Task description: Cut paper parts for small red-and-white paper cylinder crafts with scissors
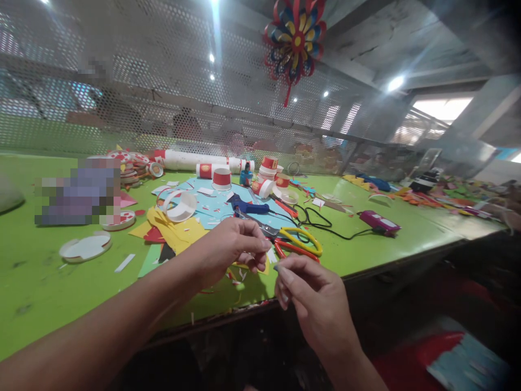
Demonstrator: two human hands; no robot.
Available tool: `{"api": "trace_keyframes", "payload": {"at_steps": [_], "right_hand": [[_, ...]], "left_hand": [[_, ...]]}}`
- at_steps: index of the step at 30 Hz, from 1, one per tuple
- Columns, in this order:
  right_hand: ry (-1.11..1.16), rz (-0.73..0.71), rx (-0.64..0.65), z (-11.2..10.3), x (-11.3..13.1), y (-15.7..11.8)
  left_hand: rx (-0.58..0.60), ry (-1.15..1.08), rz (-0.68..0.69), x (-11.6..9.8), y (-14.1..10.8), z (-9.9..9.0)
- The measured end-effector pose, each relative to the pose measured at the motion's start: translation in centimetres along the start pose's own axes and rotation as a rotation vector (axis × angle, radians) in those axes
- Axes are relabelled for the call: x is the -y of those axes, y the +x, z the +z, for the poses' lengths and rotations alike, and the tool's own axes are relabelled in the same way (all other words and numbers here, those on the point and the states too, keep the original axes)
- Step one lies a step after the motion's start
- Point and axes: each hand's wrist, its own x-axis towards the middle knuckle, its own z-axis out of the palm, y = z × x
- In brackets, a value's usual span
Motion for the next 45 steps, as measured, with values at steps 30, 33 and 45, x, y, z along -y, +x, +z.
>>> {"api": "trace_keyframes", "payload": {"at_steps": [30, 33, 45], "right_hand": [[-1.697, -0.126, 0.563, -5.8, 3.4, 8.8], [-1.714, -0.068, 0.653, -5.6, 3.7, 9.9], [-1.497, -0.077, 0.616, -6.2, 6.2, 10.7]], "left_hand": [[-0.059, -0.037, 0.069, -0.3, -0.1, -0.4], [-0.080, -0.043, 0.080, -0.2, 0.0, -0.6], [-0.335, -0.001, 0.121, -1.4, 0.2, -0.8]]}}
